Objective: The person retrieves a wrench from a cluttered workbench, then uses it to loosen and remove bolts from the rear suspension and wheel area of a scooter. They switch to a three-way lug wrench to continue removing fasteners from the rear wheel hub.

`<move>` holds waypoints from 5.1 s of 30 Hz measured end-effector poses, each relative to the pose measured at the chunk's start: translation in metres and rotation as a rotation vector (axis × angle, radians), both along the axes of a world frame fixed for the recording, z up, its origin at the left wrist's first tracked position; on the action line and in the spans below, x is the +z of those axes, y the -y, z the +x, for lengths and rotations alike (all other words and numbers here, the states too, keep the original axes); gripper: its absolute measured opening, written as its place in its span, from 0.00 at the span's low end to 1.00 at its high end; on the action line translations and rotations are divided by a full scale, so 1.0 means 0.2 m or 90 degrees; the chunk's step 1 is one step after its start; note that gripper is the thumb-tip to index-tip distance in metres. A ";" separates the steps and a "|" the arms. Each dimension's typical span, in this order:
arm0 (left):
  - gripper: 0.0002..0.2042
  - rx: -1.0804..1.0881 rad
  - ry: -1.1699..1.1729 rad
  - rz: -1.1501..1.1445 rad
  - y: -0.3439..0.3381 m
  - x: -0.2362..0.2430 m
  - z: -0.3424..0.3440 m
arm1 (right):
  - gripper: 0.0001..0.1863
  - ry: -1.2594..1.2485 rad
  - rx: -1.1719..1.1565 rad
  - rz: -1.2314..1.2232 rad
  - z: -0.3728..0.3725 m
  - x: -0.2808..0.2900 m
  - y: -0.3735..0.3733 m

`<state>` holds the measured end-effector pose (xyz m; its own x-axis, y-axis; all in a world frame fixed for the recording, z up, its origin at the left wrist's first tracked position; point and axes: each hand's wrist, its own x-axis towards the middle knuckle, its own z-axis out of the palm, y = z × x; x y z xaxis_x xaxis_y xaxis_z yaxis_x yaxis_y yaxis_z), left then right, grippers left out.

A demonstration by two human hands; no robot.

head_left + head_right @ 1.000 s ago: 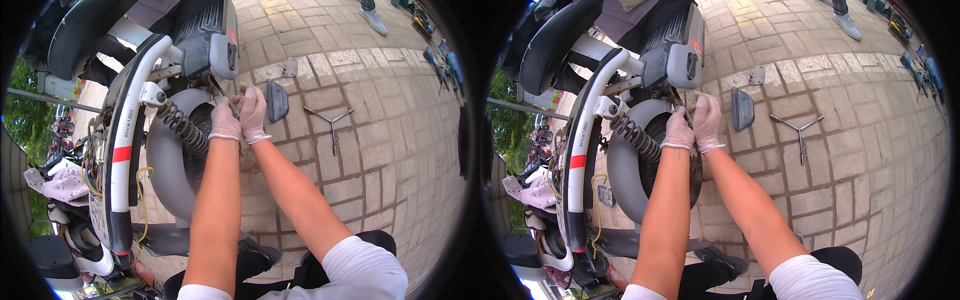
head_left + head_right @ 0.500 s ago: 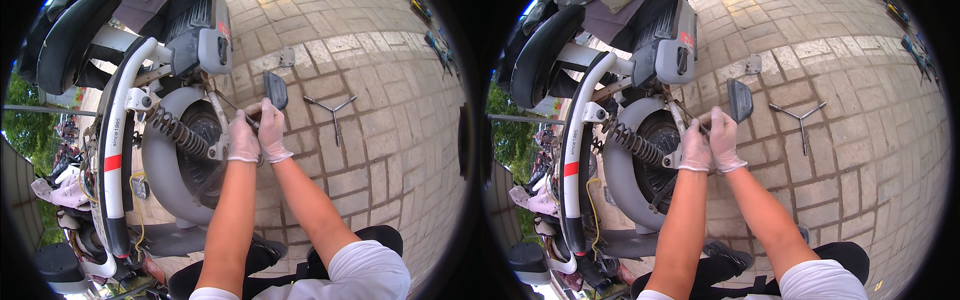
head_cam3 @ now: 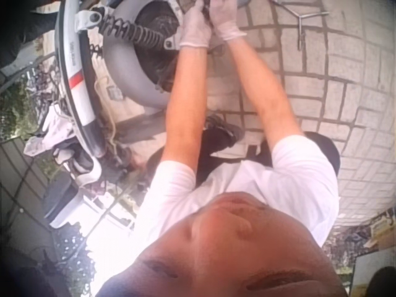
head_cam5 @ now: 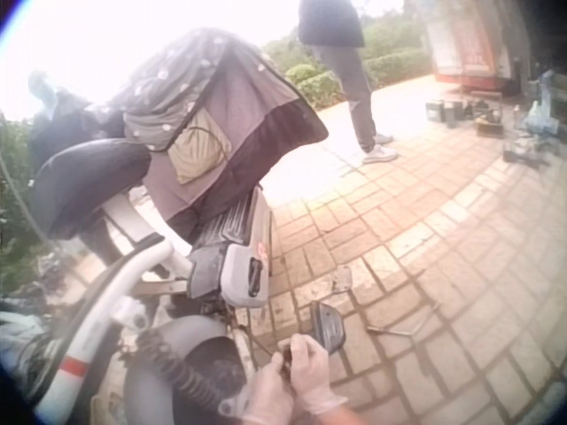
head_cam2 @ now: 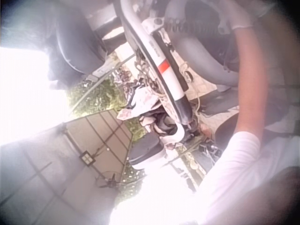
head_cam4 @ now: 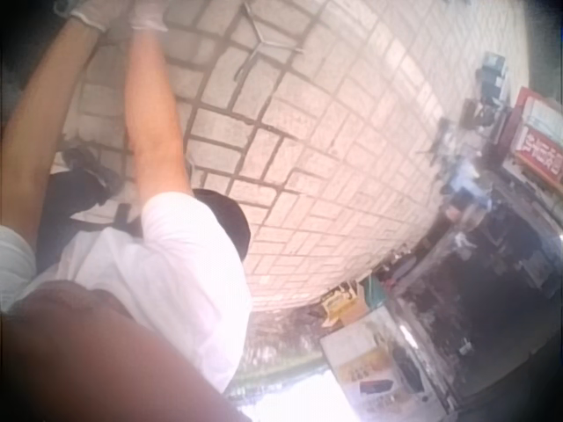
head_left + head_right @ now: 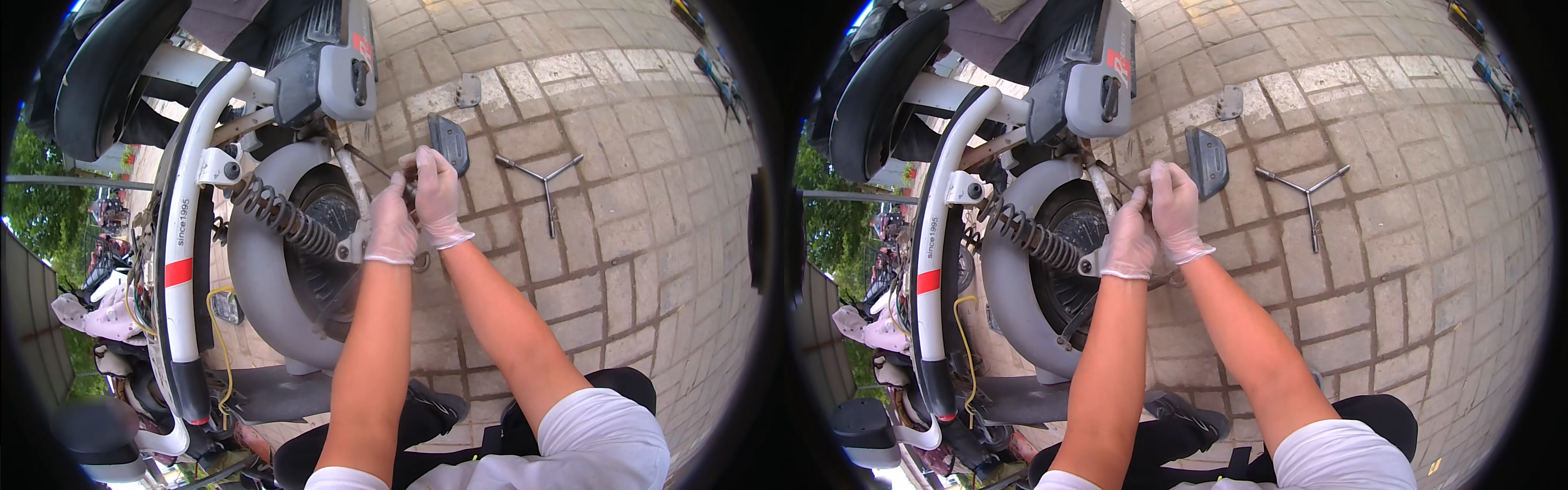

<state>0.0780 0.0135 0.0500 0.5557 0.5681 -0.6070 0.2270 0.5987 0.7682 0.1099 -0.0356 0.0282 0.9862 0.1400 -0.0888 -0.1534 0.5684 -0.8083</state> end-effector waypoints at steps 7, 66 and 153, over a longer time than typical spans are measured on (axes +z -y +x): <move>0.13 -0.081 0.006 0.037 -0.06 -0.05 -0.02 | 0.18 0.055 -0.287 -0.083 0.02 0.12 0.32; 0.14 0.052 0.133 -0.004 -0.03 0.15 -0.01 | 0.13 0.323 -0.234 -0.218 0.05 0.17 -0.05; 0.20 -0.978 -0.002 0.278 0.50 0.49 -1.51 | 0.34 0.037 0.631 -0.522 -0.18 -0.20 0.48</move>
<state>-0.2247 -0.0859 0.1486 0.7371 -0.3819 -0.5576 0.3815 -0.4459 0.8097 0.0744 -0.1317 -0.0110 0.4987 0.7364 -0.4572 -0.1756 -0.4306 -0.8853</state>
